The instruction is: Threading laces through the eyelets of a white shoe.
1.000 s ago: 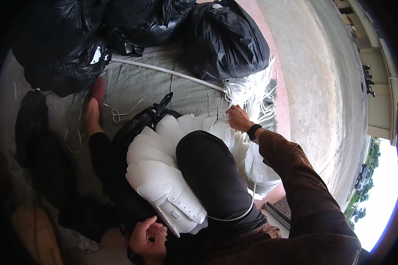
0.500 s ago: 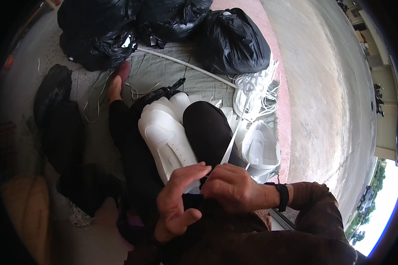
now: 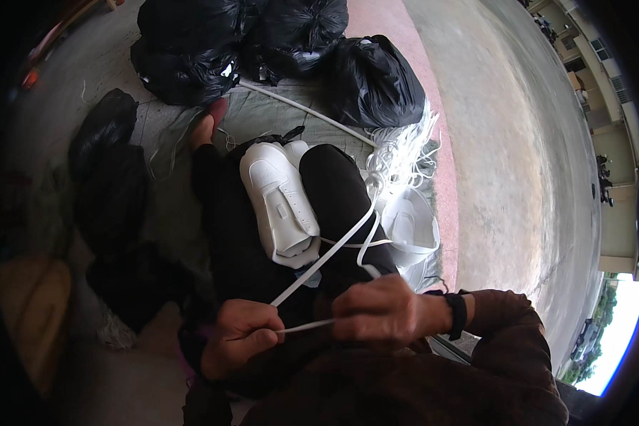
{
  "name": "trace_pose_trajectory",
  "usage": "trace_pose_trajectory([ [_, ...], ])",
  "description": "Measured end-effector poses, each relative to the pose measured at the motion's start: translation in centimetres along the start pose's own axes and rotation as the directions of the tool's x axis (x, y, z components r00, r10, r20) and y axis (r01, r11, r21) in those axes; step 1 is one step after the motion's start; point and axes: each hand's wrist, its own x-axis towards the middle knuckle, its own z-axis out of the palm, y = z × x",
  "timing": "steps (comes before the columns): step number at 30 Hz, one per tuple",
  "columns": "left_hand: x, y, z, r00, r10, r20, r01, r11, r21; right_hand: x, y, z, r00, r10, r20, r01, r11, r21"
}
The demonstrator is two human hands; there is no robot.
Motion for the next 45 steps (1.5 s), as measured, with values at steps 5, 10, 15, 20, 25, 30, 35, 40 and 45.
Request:
trace_pose_trajectory([
  [5,-6.4,-2.7,-5.0,0.873,-0.040,-0.486,-0.110,0.955,-0.276,-9.5,9.0,-10.1,0.624,0.502,-0.599,-0.720,0.667,-0.192],
  [10,-10.6,-4.9,-8.7,0.857,0.036,-0.514,-0.450,0.538,-0.713,-18.6,13.9,-12.5,0.412,0.704,-0.578,-0.906,0.383,-0.180],
  [15,-8.2,-3.8,-8.4,0.708,0.124,-0.696,-0.523,0.754,-0.398,-15.6,13.6,-4.9,0.676,0.682,-0.277,-0.734,0.653,-0.183],
  [20,3.9,-2.7,1.2,0.846,0.310,-0.433,-0.405,0.903,-0.146,-2.5,3.9,0.4,0.960,0.280,0.006,-0.280,0.955,0.096],
  [25,5.2,-1.7,5.2,0.991,-0.090,0.101,0.132,0.808,-0.574,-0.9,1.0,-2.4,0.996,0.058,-0.072,-0.064,0.995,-0.081],
  [30,-1.1,-3.6,-0.6,0.874,-0.449,-0.187,0.327,0.828,-0.456,-10.5,9.0,-8.1,0.647,0.552,-0.527,-0.716,0.677,-0.170],
  [35,-6.4,-4.8,-5.6,0.882,-0.288,-0.374,-0.062,0.715,-0.696,-14.8,11.8,-5.7,0.706,0.550,-0.446,-0.689,0.680,-0.251],
  [40,-8.9,-6.7,-9.3,0.859,-0.179,-0.480,-0.428,0.266,-0.864,-15.2,13.5,-5.2,0.812,0.504,-0.294,-0.583,0.688,-0.432],
  [45,-14.7,-9.3,-17.2,0.675,-0.175,-0.717,-0.659,0.292,-0.693,-19.0,16.1,-8.0,0.882,0.456,0.114,-0.349,0.798,-0.492],
])
